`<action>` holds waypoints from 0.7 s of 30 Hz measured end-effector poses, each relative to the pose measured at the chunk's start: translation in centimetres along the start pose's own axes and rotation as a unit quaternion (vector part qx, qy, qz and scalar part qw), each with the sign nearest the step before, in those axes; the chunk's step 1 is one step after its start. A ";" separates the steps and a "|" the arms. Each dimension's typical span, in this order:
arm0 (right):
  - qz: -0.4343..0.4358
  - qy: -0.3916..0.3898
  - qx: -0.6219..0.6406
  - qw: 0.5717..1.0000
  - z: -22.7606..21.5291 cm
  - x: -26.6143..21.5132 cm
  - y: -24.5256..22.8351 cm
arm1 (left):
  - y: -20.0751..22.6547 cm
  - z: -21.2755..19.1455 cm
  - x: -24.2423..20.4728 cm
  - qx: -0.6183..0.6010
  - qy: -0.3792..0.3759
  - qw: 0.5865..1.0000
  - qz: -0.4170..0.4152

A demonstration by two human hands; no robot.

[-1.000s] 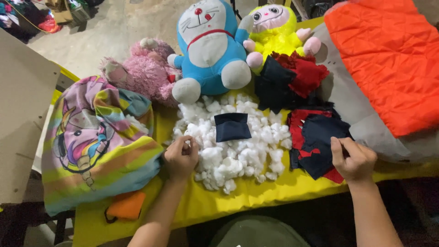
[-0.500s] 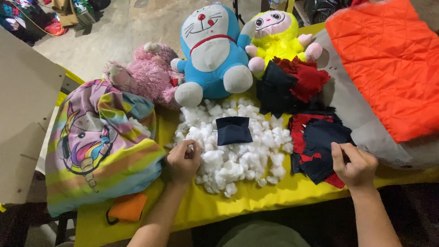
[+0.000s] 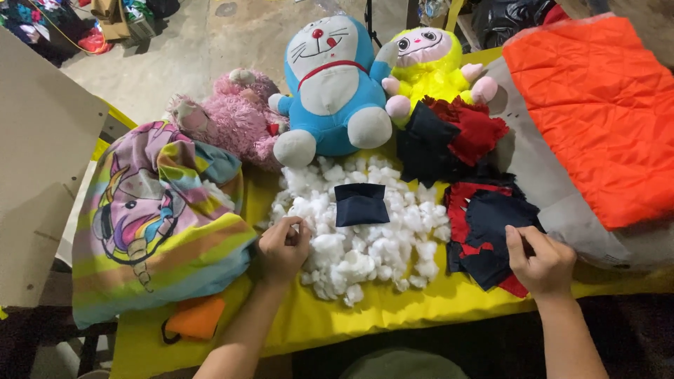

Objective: The person holds a small dark fabric pouch and repeatedly stuffs white cotton-like material into it by hand. The workspace is a yellow surface cluttered with various stuffed toys and fabric scraps. The person adjusts the pouch and the filling material multiple times during the process.

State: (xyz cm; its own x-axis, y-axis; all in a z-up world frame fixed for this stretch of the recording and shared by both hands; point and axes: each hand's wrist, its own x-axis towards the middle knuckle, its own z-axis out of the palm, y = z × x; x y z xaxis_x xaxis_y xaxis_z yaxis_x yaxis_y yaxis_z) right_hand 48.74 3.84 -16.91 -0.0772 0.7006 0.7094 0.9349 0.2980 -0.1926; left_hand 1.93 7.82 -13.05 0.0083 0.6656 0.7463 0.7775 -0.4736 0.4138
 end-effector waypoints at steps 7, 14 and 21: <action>0.018 -0.009 -0.006 1.000 0.4 -0.4 0.6 | 0.5 -0.3 0.4 0.009 -0.022 1.000 -0.004; 0.010 -0.010 -0.001 1.000 0.0 -0.2 0.3 | 0.4 -0.3 -0.1 0.012 -0.029 0.999 -0.023; 0.011 -0.031 -0.007 0.999 -0.1 0.4 0.0 | 0.3 0.0 -0.1 0.011 -0.015 1.000 -0.004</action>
State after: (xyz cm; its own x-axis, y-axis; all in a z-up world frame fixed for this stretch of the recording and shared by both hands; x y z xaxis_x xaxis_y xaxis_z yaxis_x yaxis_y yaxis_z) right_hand 48.76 4.06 -16.61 -0.0777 0.7462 0.6611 0.9415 0.2730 -0.1975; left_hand 2.13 7.65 -12.97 0.0198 0.6866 0.7268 0.7914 -0.4550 0.4083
